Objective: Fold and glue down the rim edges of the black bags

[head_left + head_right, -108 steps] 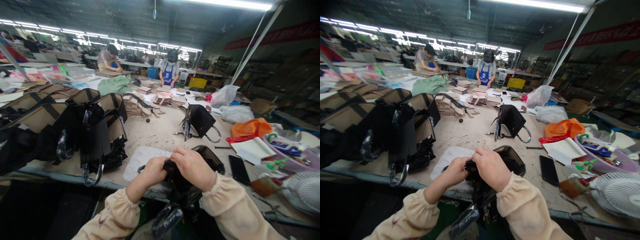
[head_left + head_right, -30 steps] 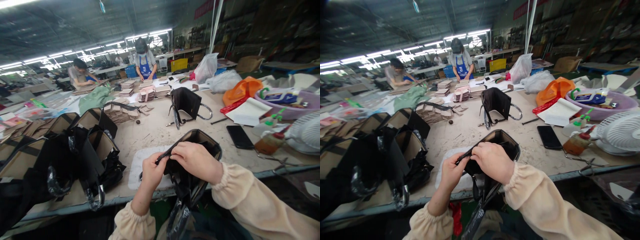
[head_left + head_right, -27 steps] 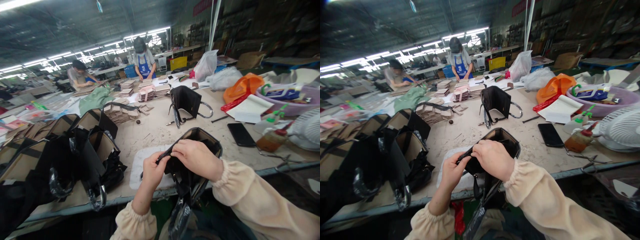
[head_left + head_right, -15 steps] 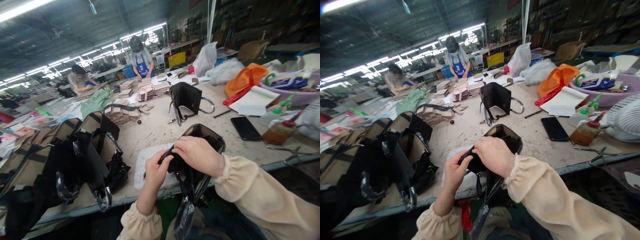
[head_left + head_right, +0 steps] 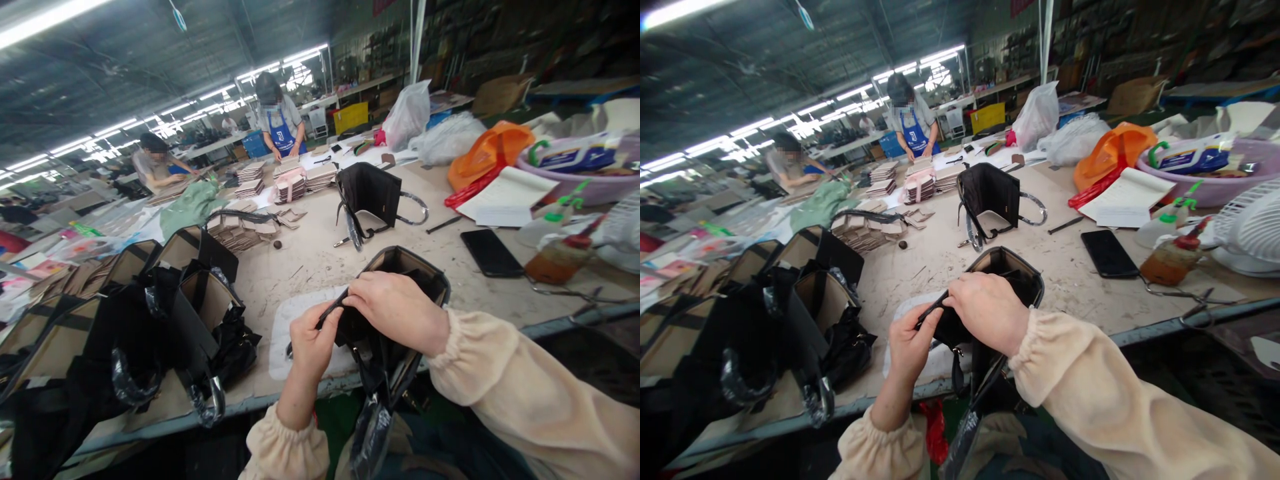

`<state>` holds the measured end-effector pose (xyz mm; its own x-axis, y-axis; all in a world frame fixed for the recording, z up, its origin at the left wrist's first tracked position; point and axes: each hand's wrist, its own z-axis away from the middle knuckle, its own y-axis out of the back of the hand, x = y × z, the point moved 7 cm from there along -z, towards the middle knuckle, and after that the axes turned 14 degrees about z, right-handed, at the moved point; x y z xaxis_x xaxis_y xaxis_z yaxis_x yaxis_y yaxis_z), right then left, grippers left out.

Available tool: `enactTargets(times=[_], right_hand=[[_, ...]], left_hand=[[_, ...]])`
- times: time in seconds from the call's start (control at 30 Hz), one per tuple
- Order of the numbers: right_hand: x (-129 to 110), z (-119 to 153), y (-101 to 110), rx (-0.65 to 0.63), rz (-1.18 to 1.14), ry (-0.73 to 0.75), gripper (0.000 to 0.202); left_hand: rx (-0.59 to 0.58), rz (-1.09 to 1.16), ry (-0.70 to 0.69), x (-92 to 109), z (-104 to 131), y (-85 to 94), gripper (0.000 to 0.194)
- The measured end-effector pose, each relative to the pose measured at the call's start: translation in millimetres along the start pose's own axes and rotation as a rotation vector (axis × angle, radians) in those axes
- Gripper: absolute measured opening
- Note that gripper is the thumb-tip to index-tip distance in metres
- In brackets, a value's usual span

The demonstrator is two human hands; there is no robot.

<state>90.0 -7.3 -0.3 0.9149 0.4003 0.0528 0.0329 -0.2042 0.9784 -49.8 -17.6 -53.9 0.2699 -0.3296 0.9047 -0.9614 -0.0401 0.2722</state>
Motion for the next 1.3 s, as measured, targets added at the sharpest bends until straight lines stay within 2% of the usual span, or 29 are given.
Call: enactTargets(times=[0.17, 0.37, 0.53, 0.63, 0.9, 1.3], right_hand=[[-0.3, 0.0, 0.2, 0.016, 0.007, 0.007, 0.027], [1.9, -1.9, 0.1, 0.034, 0.008, -0.018, 0.027], [2.0, -6.4, -1.3, 0.036, 0.007, -0.026, 0.028], [1.6, -8.7, -2.5, 0.023, 0.006, -0.026, 0.028], [1.9, -9.5, -2.4, 0.006, 0.009, -0.038, 0.028], [1.1, -6.9, -0.2, 0.028, 0.039, -0.05, 0.028]], left_hand=[[-0.018, -0.014, -0.002, 2.3, -2.7, -1.3, 0.018], [0.019, -0.014, -0.021, 1.6, -7.6, -2.1, 0.018], [0.033, -0.062, 0.017, -1.3, -10.6, -0.1, 0.02], [0.024, -0.03, 0.03, -2.7, -13.1, 2.2, 0.015], [0.04, 0.076, -0.019, -8.9, -14.5, 2.4, 0.022], [0.051, -0.076, -0.095, 4.1, -15.6, -4.9, 0.02]])
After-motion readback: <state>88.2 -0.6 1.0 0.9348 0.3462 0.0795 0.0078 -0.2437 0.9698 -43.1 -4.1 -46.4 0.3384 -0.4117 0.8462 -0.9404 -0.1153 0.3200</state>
